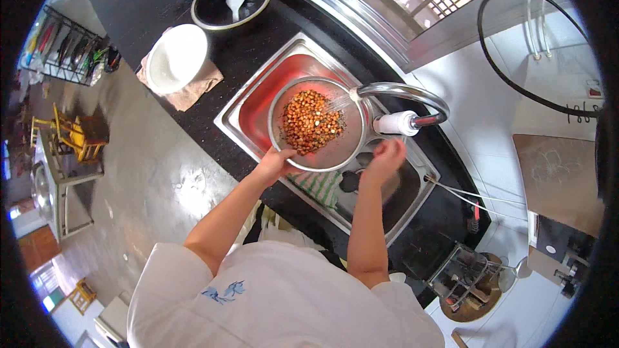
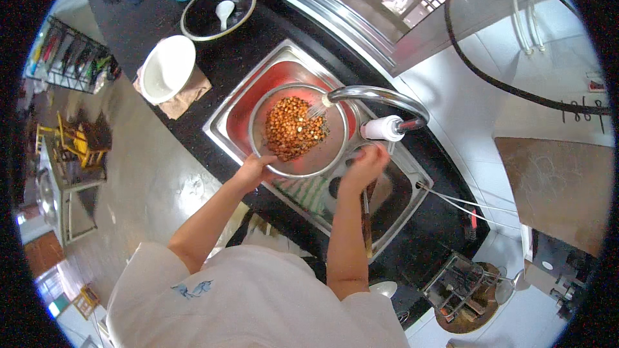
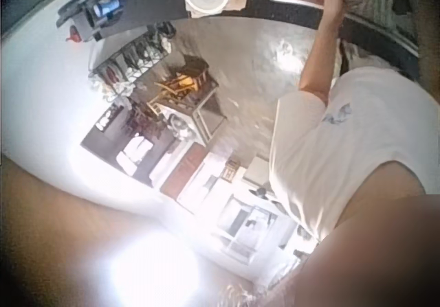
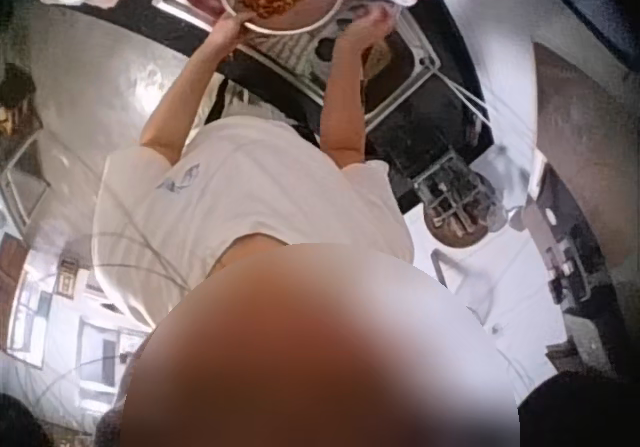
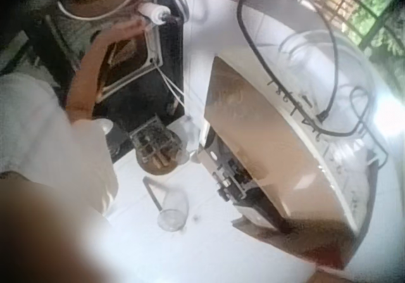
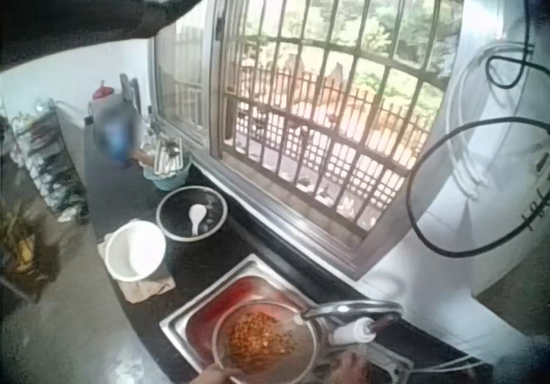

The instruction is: The person washes a batch of legumes in a metal strainer under running tap water in a kitchen sink. They use their hands to rub and agitate the legumes to clean them, then pour water from a red plastic pitcher over the strainer to rinse them further.

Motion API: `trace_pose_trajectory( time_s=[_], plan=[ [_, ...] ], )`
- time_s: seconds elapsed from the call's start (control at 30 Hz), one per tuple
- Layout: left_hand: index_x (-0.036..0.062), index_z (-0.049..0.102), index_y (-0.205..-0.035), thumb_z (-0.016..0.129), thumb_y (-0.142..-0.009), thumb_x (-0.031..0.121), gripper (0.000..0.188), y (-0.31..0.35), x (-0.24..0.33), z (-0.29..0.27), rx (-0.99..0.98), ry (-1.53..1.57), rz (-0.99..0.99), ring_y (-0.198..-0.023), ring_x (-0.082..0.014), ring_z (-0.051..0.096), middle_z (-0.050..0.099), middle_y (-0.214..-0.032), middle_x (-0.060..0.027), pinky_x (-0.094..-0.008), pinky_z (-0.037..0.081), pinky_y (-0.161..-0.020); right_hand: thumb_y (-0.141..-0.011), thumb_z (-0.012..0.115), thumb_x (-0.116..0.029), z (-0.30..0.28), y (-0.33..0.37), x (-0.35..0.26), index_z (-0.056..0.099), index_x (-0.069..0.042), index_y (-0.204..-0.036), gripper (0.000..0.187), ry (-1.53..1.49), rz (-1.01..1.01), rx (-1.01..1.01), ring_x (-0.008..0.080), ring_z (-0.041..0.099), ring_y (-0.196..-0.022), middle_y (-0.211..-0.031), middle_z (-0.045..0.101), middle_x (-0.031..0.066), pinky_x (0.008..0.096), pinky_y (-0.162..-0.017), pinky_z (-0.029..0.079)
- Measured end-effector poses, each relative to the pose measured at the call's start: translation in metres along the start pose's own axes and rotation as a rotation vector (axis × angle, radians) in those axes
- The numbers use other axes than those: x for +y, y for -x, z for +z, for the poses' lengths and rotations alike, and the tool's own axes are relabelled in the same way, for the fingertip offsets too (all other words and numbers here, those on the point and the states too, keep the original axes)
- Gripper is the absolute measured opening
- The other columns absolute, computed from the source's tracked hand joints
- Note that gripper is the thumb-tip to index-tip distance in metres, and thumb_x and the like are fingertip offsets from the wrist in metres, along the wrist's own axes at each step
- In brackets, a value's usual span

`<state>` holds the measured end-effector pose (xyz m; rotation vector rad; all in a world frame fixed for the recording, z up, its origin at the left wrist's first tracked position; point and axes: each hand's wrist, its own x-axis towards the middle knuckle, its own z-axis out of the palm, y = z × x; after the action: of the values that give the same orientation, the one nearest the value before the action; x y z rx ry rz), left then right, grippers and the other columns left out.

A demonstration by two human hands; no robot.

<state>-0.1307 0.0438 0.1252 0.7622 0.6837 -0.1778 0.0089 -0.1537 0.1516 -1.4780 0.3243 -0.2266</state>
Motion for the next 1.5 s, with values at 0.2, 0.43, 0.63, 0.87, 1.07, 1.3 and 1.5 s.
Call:
trace_pose_trajectory(
  time_s=[0.2,0.43,0.63,0.87,1.07,1.3,1.5],
  plan=[
    [-0.0022,0.041,-0.123,0.05,-0.085,0.007,0.04,0.006,0.009,0.015,-0.02,-0.072,-0.036,-0.092,-0.0278,0.063,0.058,-0.11,-0.0161,-0.0386,0.058,-0.071,-0.086,0.058,-0.022,0.074,0.01,0.047,0.056,-0.009,-0.113,0.03,0.723,-0.547,-0.547,0.0318,0.052,-0.102,-0.111,0.055,0.0152,0.0447,-0.089,0.039],
    [0.0003,0.035,-0.126,0.046,-0.084,0.001,0.044,-0.003,0.018,0.016,-0.082,-0.143,-0.041,-0.081,-0.0262,0.066,0.059,-0.103,-0.016,-0.0367,0.059,-0.063,-0.077,0.065,-0.046,0.098,0.034,0.058,0.05,-0.012,-0.12,0.057,0.966,-0.545,-0.83,0.046,0.04,-0.111,-0.123,0.043,0.0213,0.0573,-0.091,0.034],
    [0.0025,0.032,-0.125,0.048,-0.083,0.004,0.046,-0.024,0.0,-0.008,-0.062,-0.019,-0.039,-0.065,-0.0256,0.067,0.061,-0.092,-0.0174,-0.0322,0.056,-0.048,-0.071,0.071,-0.017,0.059,0.007,0.028,0.055,-0.011,-0.11,0.043,1.164,-0.707,-1.245,0.0376,0.039,-0.116,-0.123,0.044,0.0103,0.0501,-0.101,0.027],
    [0.0024,0.031,-0.13,0.047,-0.083,0.002,0.049,-0.016,0.019,0.012,-0.15,-0.122,-0.102,-0.084,-0.0292,0.065,0.057,-0.105,-0.0185,-0.037,0.059,-0.062,-0.073,0.064,-0.012,0.098,0.011,0.042,0.049,-0.007,-0.123,0.053,0.678,-0.475,-1.005,0.042,0.035,-0.121,-0.134,0.034,0.0227,0.0469,-0.101,0.031],
    [0.0,0.041,-0.122,0.046,-0.083,0.0,0.04,-0.026,0.022,0.002,-0.109,-0.016,0.0,-0.079,-0.0303,0.066,0.06,-0.1,-0.0166,-0.0376,0.059,-0.06,-0.072,0.069,-0.009,0.096,0.017,0.025,0.058,-0.006,-0.096,0.026,0.844,-0.679,-1.331,0.035,0.046,-0.112,-0.117,0.05,0.0104,0.0456,-0.093,0.038],
    [-0.0024,0.039,-0.126,0.049,-0.085,0.003,0.042,-0.036,0.022,-0.001,-0.099,-0.012,0.006,-0.087,-0.0281,0.064,0.057,-0.111,-0.0159,-0.0361,0.059,-0.062,-0.07,0.07,-0.015,0.088,-0.027,0.033,0.054,-0.008,-0.104,0.039,0.839,-0.731,-0.908,0.0355,0.047,-0.107,-0.112,0.051,0.0167,0.0471,-0.091,0.036],
    [0.0015,0.036,-0.129,0.05,-0.086,0.005,0.045,-0.026,0.038,0.009,-0.122,-0.15,-0.073,-0.094,-0.0288,0.062,0.056,-0.112,-0.0164,-0.0387,0.059,-0.068,-0.076,0.07,-0.029,0.103,-0.001,0.054,0.056,-0.01,-0.103,0.036,0.737,-0.52,-0.978,0.0349,0.051,-0.095,-0.104,0.051,0.0167,0.0479,-0.079,0.039]
  ],
)
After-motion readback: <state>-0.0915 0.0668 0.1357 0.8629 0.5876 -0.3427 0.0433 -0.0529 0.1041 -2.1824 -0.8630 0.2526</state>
